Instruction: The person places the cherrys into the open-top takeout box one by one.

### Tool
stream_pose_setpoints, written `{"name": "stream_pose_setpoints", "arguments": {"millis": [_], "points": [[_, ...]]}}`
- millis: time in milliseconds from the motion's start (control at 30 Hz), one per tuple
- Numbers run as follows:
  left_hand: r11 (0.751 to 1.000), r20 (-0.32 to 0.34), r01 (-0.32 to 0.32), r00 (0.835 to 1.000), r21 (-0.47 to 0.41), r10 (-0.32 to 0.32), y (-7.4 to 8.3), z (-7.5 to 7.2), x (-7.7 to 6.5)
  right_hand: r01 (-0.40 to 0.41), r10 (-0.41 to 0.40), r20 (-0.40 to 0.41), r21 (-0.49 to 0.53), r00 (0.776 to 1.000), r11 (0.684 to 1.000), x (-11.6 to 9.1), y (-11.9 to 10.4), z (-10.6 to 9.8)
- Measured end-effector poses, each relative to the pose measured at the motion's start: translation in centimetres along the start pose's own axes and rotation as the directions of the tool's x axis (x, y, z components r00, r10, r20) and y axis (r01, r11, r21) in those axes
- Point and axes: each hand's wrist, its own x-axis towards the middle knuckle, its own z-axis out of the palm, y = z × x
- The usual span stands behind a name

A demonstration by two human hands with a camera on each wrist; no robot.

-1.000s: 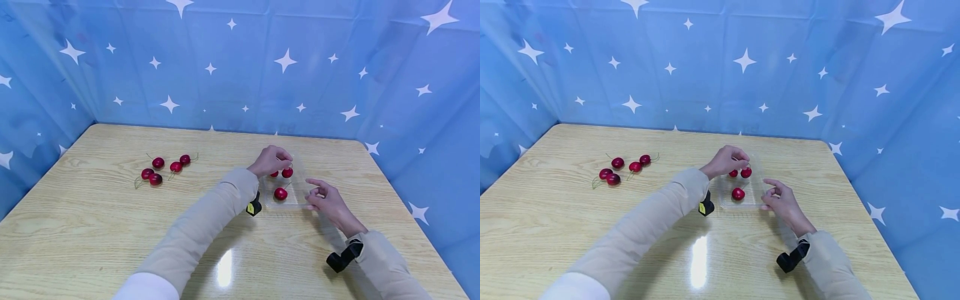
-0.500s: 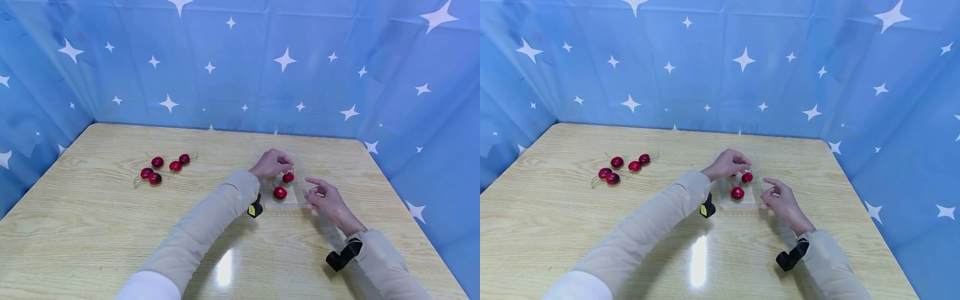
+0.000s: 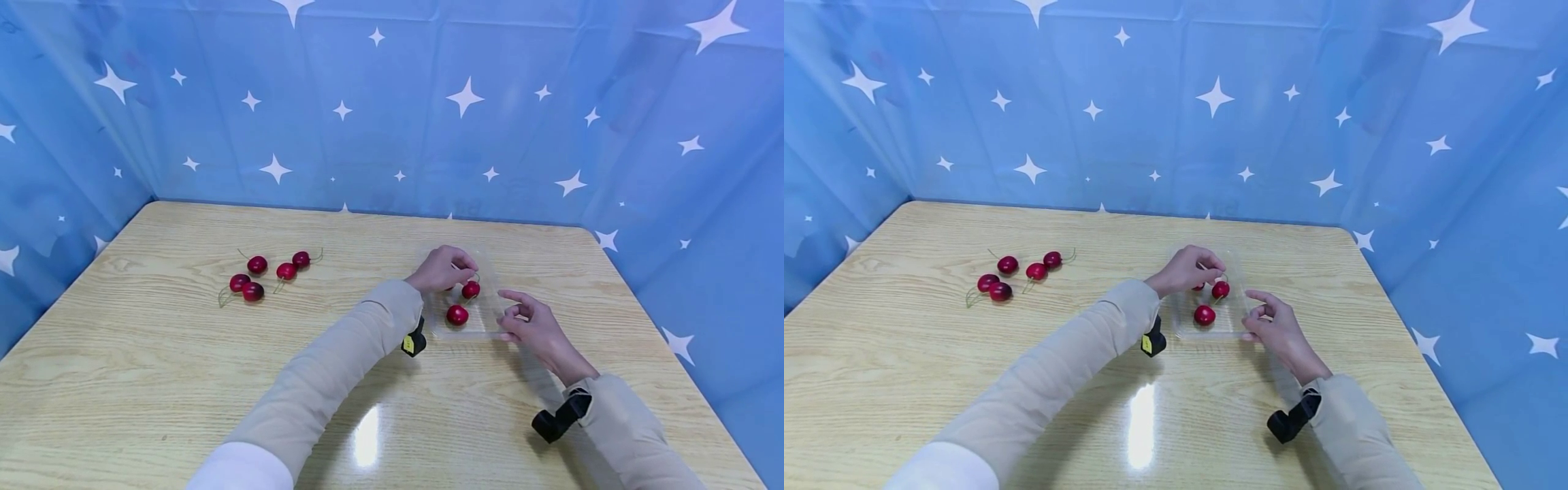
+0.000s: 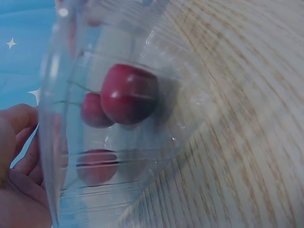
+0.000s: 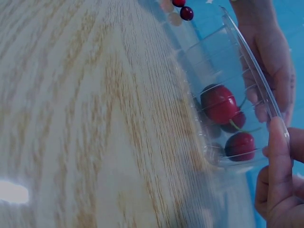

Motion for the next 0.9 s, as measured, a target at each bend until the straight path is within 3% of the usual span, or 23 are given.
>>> {"name": "stream_pose_setpoints", "arguments": {"millis": [300,667,900], "points": [[0.998,-0.024,-0.048,0.999,0.028,0.049,0.0,-0.3,-0.2,0.007,-0.007,0.011,0.002,1.000,1.000,-0.1,-0.1,0.0],[0.992,-0.109,-0.121,0.986,0.038,0.124,-0.6,-1.1,-0.6,0.013,-0.013,0.024,0.001,1.000,1.000,-0.2,0.1,-0.2],[0.991,-0.150,-0.129,0.979,0.046,0.134,-1.2,-1.2,-0.9,0.019,-0.020,0.018,0.011,1.000,1.000,-0.1,0.2,-0.1]]}}
